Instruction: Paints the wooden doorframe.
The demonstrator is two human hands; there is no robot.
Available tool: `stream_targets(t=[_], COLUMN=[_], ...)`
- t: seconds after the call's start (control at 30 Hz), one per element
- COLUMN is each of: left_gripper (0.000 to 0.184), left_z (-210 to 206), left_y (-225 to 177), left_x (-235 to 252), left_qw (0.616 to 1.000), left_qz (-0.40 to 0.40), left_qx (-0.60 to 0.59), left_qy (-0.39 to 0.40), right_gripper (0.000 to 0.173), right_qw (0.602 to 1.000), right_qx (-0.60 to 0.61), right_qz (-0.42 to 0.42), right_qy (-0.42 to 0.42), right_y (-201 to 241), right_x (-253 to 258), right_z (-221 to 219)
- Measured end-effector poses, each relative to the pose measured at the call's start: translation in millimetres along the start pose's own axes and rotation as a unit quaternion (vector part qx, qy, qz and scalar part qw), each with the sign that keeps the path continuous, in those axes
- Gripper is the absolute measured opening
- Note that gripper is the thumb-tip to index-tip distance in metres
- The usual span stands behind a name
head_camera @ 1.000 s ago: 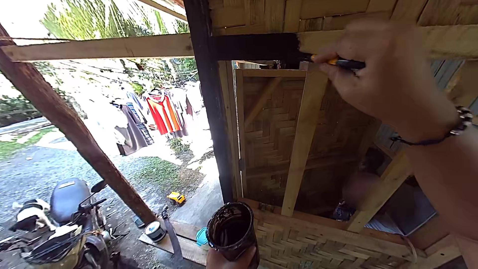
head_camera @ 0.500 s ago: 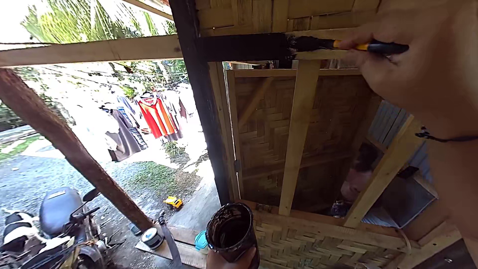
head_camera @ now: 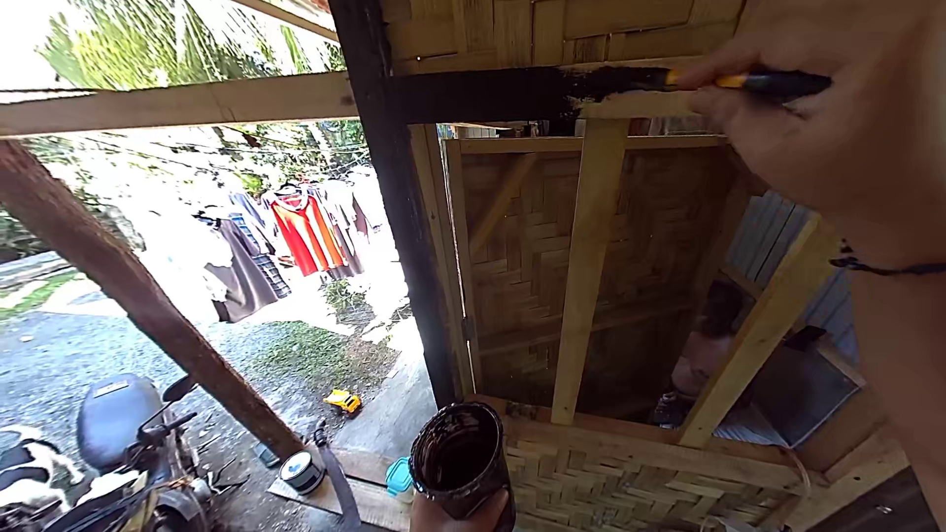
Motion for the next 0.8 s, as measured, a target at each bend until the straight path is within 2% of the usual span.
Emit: stream_targets(t=[0.13,0.27,0.37,0.5,0.67,0.8], left_gripper=[0.075,0.074,0.072,0.072,0.076,0.077], left_z=[-1.4,-5.7,-7.2,-6.8,-7.7,-8.6], left_y=[2.4,1.6,2.0,2.9,3.4,3.0], left_x=[1.7,1.0,0.9,0.9,2.2,1.8], left_qw=[1.000,1.000,1.000,1.000,1.000,1.000], left_qz=[-0.006,-0.006,-0.011,-0.009,-0.007,-0.009], left_qx=[0.002,-0.011,-0.012,-0.015,-0.004,-0.010], left_qy=[0.004,0.012,0.018,0.014,0.013,0.008], right_gripper=[0.021,0.016,0.018,0.022,0.016,0.021], right_qw=[0.982,0.965,0.965,0.967,0.961,0.976], right_qx=[0.127,0.199,0.190,0.150,0.174,0.100], right_qz=[-0.100,-0.100,-0.114,-0.130,-0.076,-0.052], right_qy=[-0.093,-0.136,-0.137,-0.158,-0.199,-0.189], right_y=[5.2,17.8,8.9,-3.2,14.9,7.8], right_x=[-5.0,7.1,8.2,-2.6,3.7,9.3], right_z=[-0.9,-34.8,-53.1,-45.9,-49.0,-57.6])
Point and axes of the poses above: each hand's wrist, its own x-axis towards the middle knuckle, its own z-axis out of the back of the hand, y = z × x, the point moved 1 cm from there along x, towards the middle knuckle, and after that the axes turned 12 degrees about -y, right-handed, at the moved point
